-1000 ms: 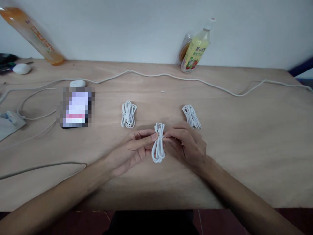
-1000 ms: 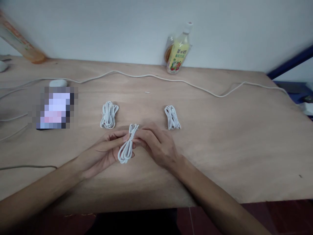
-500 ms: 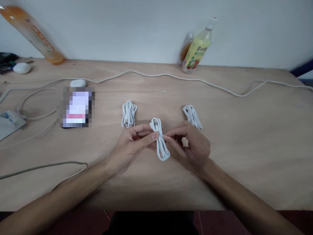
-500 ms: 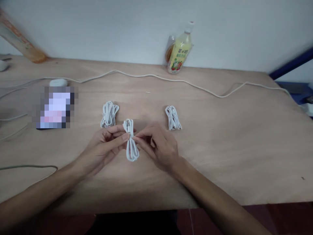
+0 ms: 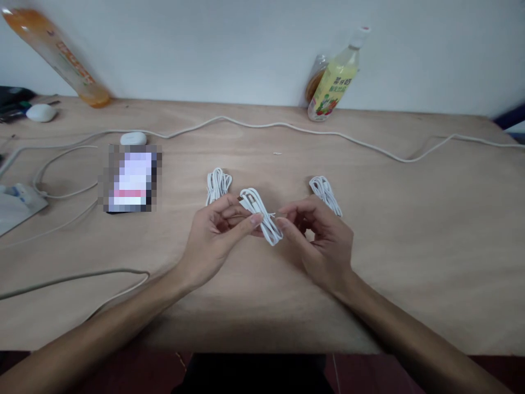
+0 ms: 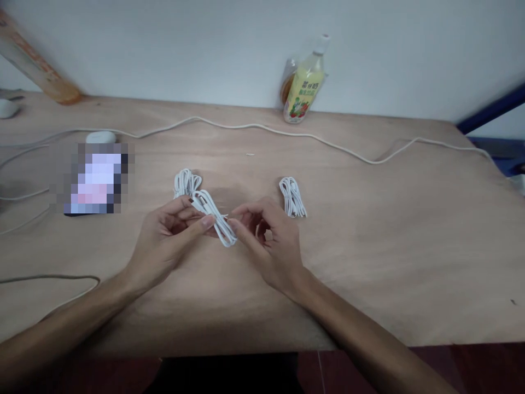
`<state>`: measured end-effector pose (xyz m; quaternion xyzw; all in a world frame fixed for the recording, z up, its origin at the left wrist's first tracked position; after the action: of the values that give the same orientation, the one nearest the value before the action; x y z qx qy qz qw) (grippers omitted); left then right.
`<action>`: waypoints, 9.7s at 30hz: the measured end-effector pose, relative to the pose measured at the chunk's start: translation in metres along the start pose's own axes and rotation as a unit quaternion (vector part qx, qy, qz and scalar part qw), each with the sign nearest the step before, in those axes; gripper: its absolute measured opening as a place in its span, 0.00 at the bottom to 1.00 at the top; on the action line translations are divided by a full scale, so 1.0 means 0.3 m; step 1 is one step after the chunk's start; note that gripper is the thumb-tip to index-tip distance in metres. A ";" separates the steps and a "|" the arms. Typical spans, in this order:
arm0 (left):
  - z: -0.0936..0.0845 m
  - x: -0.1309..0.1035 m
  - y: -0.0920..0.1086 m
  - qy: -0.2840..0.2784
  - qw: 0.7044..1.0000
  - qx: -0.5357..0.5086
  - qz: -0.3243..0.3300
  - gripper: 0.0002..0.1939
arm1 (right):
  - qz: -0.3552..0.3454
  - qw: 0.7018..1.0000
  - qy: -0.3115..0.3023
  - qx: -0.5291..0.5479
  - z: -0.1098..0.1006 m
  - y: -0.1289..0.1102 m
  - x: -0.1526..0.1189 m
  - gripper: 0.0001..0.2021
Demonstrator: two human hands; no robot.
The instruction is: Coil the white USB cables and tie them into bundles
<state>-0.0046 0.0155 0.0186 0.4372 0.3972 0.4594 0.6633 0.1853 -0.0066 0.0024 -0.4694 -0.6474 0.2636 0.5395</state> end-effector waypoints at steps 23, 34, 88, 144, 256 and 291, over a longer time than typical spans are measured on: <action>0.019 -0.031 0.013 0.044 0.997 0.064 0.009 0.14 | -0.010 1.000 0.003 -0.015 0.008 -0.010 -0.005 0.06; 0.014 -0.030 0.006 0.050 0.992 0.103 0.042 0.13 | -0.135 0.983 -0.003 -0.121 0.003 -0.009 -0.008 0.07; -0.020 0.000 -0.030 0.081 0.991 0.050 0.096 0.11 | -0.125 0.974 0.025 -0.189 -0.008 0.006 0.001 0.09; -0.002 -0.046 -0.021 -0.009 0.969 0.226 0.102 0.12 | 0.092 0.984 -0.079 0.133 0.039 -0.020 -0.018 0.08; -0.018 -0.019 -0.017 0.031 0.955 0.236 0.178 0.04 | -0.095 0.990 -0.008 -0.108 0.033 -0.007 -0.031 0.05; -0.014 -0.017 -0.017 0.036 0.968 0.195 0.151 0.03 | -0.144 0.980 0.008 -0.134 0.037 -0.016 -0.032 0.07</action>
<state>-0.0086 0.0105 0.0131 0.5960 0.4326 0.4833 0.4734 0.1731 -0.0154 -0.0010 -0.4411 -0.7331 0.0901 0.5097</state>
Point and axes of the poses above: each hand's wrist, its own x-axis towards the middle knuckle, its own z-axis out of the palm, y = z × x, the point moved 1 cm from there along x, towards the middle knuckle, and after that the axes turned 1 degree about -x, right-handed, at the moved point
